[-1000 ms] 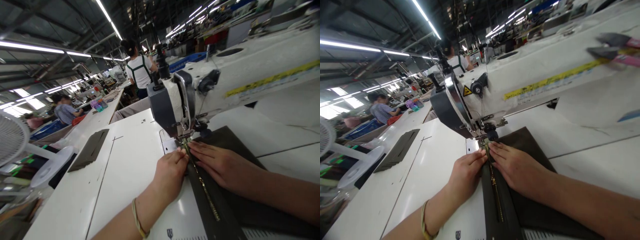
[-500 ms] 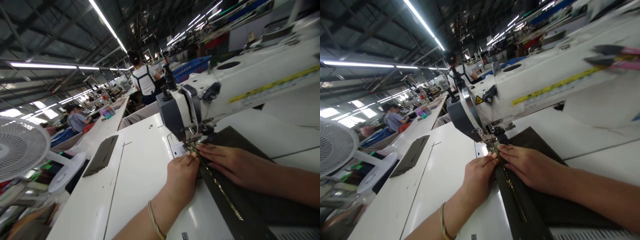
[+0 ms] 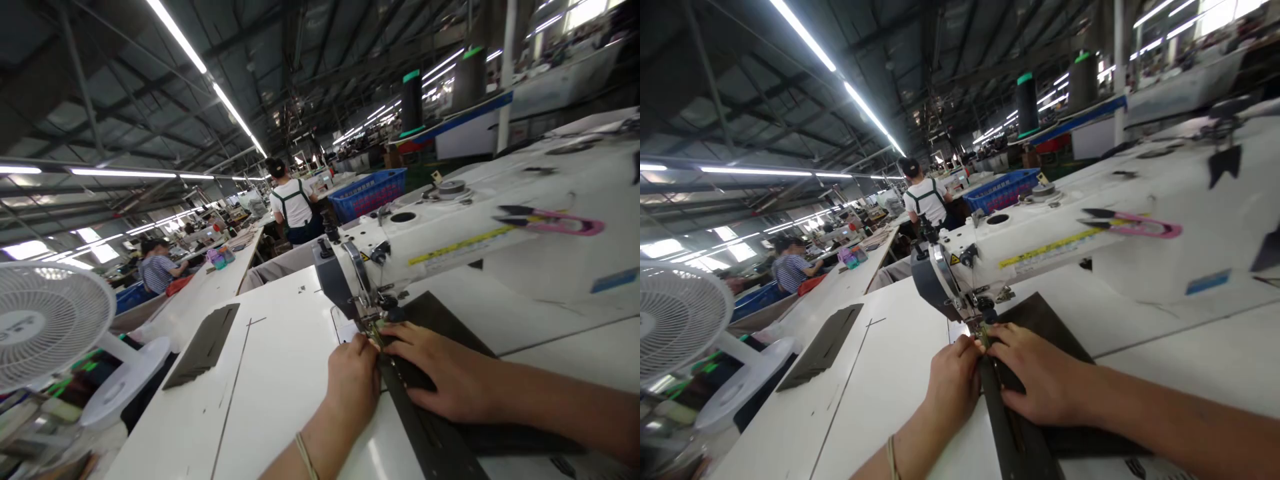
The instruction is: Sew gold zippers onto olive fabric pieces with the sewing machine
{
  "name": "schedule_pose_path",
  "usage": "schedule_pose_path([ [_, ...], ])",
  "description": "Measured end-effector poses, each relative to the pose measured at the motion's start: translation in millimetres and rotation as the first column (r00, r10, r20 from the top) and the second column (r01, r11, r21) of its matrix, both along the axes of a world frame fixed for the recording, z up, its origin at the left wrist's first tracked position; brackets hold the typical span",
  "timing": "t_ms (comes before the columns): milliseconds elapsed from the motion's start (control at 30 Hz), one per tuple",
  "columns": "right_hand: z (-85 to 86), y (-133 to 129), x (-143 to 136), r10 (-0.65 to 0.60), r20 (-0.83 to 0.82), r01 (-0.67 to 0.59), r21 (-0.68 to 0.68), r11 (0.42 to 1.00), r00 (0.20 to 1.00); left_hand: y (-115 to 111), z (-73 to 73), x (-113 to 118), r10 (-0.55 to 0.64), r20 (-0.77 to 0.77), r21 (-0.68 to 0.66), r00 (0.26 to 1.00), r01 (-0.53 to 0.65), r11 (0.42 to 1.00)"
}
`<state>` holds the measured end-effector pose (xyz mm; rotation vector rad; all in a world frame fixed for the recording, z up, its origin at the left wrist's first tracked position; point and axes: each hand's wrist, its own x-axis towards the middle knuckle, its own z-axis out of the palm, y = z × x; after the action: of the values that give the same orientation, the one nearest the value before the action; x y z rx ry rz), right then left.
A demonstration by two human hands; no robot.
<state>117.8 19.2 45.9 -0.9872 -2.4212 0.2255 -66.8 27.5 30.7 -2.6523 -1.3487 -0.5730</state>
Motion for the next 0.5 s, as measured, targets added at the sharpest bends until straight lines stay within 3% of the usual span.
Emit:
schedule_pose_path([
  [167, -12.0, -1, -25, -0.232, -0.061, 0.23, -0.039, 0.972, 0.971, -2, 1.0, -3, -0.01, 0.025, -0.038, 1.0, 0.011, 0.999],
  [367, -20.7, 2, -18, -0.251, -0.071, 0.244, -0.098, 0.965, 0.965, -7, 2.8, -5, -0.039, -0.051, -0.069, 0.998, 0.036, 0.997],
  [433, -27.0, -2, -12, -0.214, -0.069, 0.214, -0.004, 0.977, 0.974, -11, 0.0, -4, -0.034, -0.069, -0.041, 0.997, 0.032, 0.999],
  [500, -36.5, -6, -7, -0.148, -0.056, 0.156, 0.224, 0.962, 0.987, -18, -4.6, -2, -0.069, -0.066, 0.006, 0.995, 0.07, 0.998],
])
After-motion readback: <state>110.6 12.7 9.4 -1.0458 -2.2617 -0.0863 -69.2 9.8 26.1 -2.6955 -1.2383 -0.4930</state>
